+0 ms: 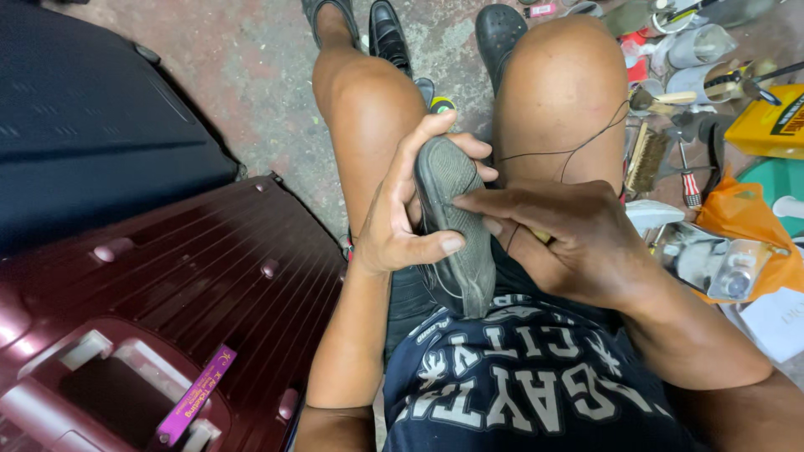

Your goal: The person sits on the floor and sews a black leather shoe using a needle and thread. They repeatedly push the needle through the sole and pull the thread to stitch the shoe while holding it steady with the other hand.

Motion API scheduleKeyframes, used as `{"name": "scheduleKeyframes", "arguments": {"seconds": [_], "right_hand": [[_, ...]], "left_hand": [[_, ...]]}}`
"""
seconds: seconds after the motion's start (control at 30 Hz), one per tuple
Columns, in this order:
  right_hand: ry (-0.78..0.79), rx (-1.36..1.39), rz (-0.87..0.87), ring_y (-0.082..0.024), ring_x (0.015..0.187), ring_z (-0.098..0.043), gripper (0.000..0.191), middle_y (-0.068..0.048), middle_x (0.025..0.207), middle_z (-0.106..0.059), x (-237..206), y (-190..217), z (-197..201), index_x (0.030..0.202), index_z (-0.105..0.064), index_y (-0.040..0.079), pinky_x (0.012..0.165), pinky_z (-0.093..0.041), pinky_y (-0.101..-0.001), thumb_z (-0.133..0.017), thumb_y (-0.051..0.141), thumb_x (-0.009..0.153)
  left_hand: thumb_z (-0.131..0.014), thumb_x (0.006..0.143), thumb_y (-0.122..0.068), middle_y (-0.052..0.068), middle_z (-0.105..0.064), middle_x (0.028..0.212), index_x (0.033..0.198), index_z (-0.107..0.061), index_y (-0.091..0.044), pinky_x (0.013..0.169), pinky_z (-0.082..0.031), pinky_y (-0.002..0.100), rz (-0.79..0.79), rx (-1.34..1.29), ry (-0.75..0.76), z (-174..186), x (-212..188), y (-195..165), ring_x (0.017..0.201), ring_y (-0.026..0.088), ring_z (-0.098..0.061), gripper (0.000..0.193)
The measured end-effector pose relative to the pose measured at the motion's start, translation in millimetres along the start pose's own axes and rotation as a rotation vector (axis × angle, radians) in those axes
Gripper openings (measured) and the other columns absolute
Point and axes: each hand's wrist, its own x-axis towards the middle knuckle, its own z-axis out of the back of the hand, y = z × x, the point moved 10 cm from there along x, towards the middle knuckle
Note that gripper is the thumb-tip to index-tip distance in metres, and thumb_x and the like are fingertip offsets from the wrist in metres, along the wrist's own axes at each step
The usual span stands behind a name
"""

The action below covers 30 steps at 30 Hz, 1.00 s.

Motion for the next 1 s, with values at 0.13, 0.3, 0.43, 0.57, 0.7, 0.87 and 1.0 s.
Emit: {"name": "scheduleKeyframes", "arguments": {"seconds": [0.13, 0.3, 0.43, 0.57, 0.7, 0.87, 1.0], "right_hand": [[0.002, -0.04, -0.008, -0.022, 0.079, -0.075, 0.036, -0.009, 0.098, -0.076, 2, 4, 6, 0.12, -0.071, 0.013, 0.069, -0.058, -0.0331, -0.073, 0.002, 0.086], [0.053, -0.08, -0.065, -0.023, 0.074, -0.073, 0.04, -0.008, 0.093, -0.074, -1, 4, 14, 0.121, -0.071, 0.011, 0.065, -0.056, -0.0351, -0.07, -0.001, 0.083], [0.055, -0.172, -0.052, -0.028, 0.074, -0.072, 0.039, -0.01, 0.095, -0.073, -7, 10, 28, 0.119, -0.072, 0.009, 0.062, -0.054, -0.0369, -0.069, -0.001, 0.081], [0.147, -0.244, -0.136, -0.03, 0.07, -0.07, 0.041, -0.01, 0.087, -0.072, -7, -8, 31, 0.124, -0.076, 0.014, 0.062, -0.052, -0.0391, -0.075, 0.005, 0.085], [0.162, 0.017, -0.047, -0.025, 0.084, -0.077, 0.04, -0.011, 0.108, -0.076, 1, -15, 28, 0.121, -0.072, 0.01, 0.071, -0.058, -0.0332, -0.068, -0.003, 0.083], [0.193, 0.137, -0.034, -0.021, 0.1, -0.08, 0.045, -0.012, 0.118, -0.077, -1, -25, 23, 0.123, -0.073, 0.01, 0.084, -0.061, -0.0319, -0.064, -0.006, 0.082], [0.243, 0.146, -0.111, -0.018, 0.082, -0.08, 0.048, -0.011, 0.119, -0.078, -4, -36, 17, 0.123, -0.073, 0.012, 0.074, -0.063, -0.0299, -0.064, -0.005, 0.078]], "left_hand": [[-0.089, 0.087, -0.02, 0.013, -0.052, 0.144, 0.163, -0.023, -0.006, 0.113, -0.047, 0.034, -0.007, 0.071, -0.015, -1, -1, 0, 0.127, 0.022, -0.058, 0.102], [-0.092, 0.085, -0.022, 0.011, -0.053, 0.143, 0.163, -0.026, -0.007, 0.112, -0.048, 0.032, -0.009, 0.244, -0.036, -5, 1, -1, 0.125, 0.02, -0.059, 0.104], [-0.095, 0.081, -0.021, 0.009, -0.055, 0.139, 0.16, -0.029, -0.008, 0.113, -0.053, 0.033, -0.004, 0.405, -0.061, -11, 6, 1, 0.125, 0.019, -0.064, 0.104], [-0.096, 0.08, -0.019, 0.009, -0.057, 0.137, 0.16, -0.031, -0.01, 0.112, -0.055, 0.033, -0.003, 0.489, -0.074, -17, 10, 2, 0.124, 0.019, -0.064, 0.103], [-0.095, 0.081, -0.02, 0.009, -0.057, 0.139, 0.16, -0.029, -0.01, 0.112, -0.056, 0.033, 0.019, 0.447, -0.033, -17, 11, 3, 0.126, 0.019, -0.065, 0.103], [-0.091, 0.086, -0.021, 0.011, -0.056, 0.145, 0.162, -0.027, -0.009, 0.112, -0.05, 0.034, 0.027, 0.328, 0.05, -17, 11, 3, 0.127, 0.02, -0.061, 0.101], [-0.09, 0.087, -0.025, 0.012, -0.055, 0.146, 0.163, -0.026, -0.008, 0.112, -0.051, 0.034, 0.074, 0.23, 0.055, -17, 10, 9, 0.129, 0.022, -0.06, 0.101]]}}
